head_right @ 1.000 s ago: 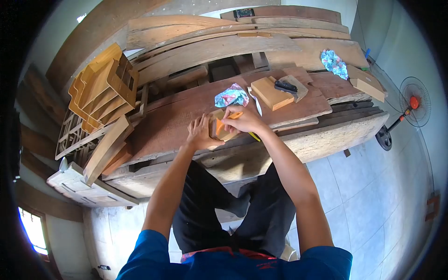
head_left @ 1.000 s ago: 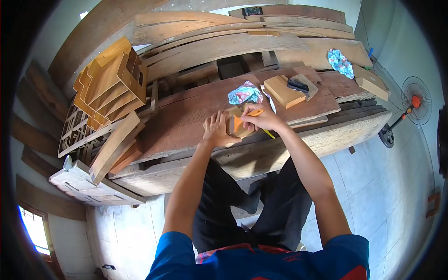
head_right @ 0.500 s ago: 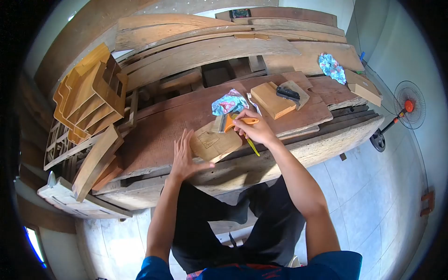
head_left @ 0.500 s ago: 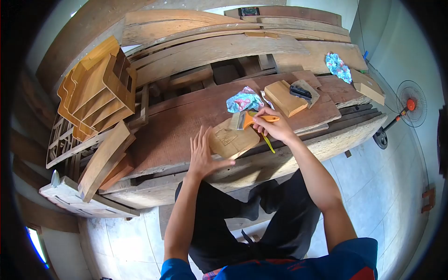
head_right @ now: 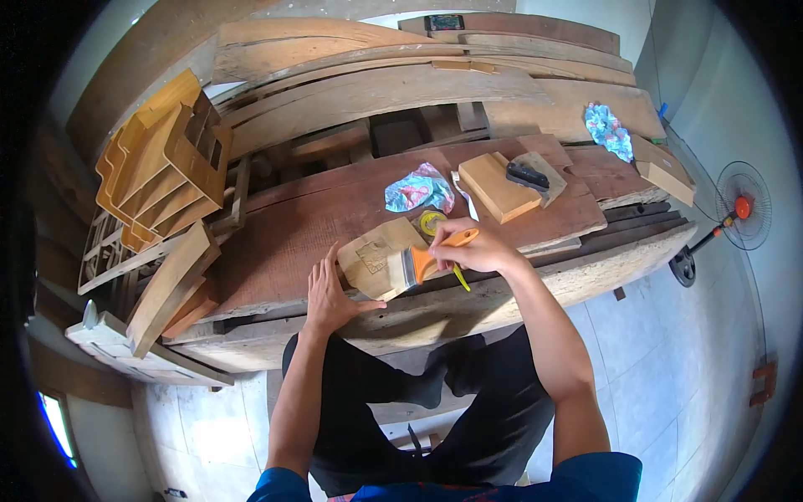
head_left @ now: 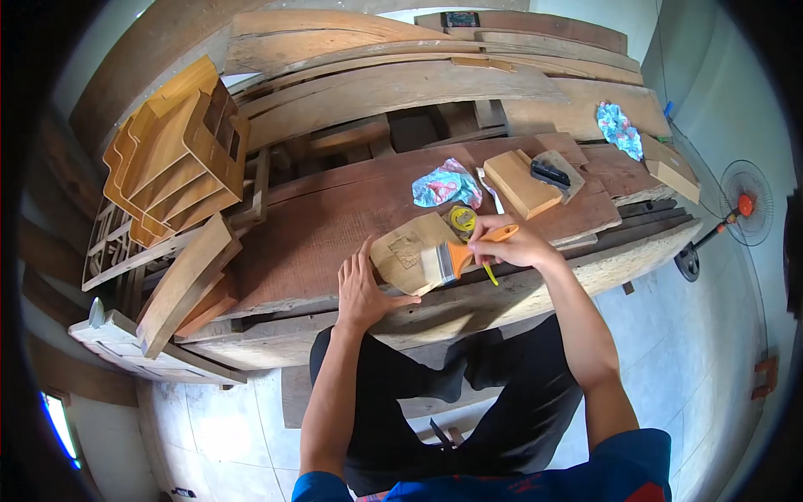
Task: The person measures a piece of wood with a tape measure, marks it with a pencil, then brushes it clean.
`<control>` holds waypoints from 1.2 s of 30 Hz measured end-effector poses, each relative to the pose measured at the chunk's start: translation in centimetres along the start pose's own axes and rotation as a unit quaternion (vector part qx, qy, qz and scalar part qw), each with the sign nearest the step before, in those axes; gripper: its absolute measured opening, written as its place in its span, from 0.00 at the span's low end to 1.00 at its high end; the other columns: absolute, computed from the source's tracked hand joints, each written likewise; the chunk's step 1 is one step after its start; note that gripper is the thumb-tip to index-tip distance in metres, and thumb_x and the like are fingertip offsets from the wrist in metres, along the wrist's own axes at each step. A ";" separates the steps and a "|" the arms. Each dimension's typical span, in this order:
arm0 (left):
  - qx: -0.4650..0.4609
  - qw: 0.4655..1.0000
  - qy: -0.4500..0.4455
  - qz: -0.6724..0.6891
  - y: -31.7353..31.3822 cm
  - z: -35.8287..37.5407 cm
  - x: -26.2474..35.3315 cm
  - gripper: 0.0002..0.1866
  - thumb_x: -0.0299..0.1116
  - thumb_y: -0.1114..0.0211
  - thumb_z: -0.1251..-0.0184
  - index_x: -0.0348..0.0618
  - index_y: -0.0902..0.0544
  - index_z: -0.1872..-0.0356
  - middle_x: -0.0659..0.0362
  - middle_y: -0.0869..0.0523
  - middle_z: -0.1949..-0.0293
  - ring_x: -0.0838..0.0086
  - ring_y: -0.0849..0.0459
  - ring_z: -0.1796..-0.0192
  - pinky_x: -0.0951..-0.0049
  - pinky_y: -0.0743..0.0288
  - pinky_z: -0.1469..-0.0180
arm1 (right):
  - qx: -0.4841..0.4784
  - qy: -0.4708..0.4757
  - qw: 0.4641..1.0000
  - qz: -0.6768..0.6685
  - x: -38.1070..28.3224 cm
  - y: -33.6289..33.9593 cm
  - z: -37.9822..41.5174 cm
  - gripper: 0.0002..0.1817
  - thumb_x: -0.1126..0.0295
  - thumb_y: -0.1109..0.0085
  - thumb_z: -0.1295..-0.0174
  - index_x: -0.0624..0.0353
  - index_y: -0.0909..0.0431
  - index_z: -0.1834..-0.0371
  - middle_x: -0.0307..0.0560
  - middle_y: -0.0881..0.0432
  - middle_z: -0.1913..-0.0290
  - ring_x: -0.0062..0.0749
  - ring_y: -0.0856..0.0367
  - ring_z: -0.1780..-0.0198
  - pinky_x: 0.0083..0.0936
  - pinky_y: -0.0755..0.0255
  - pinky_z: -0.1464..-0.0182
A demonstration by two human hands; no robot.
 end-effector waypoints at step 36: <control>0.071 0.996 0.042 -0.044 -2.2 0.0 -2.2 0.50 0.69 0.32 0.35 0.28 0.24 0.31 0.38 0.34 0.22 0.46 0.41 0.19 0.49 0.50 0.18 | 0.174 0.026 0.979 -0.099 3.3 -0.7 1.5 0.07 0.67 0.37 0.24 0.56 0.19 0.50 0.43 0.11 0.61 0.17 0.15 0.65 0.15 0.27 0.68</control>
Point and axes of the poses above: each hand's wrist, its own z-axis away from the middle knuckle, its own y-axis out of the back of the hand, x = y × z, the point moved 6 cm from there along -z, towards the middle knuckle
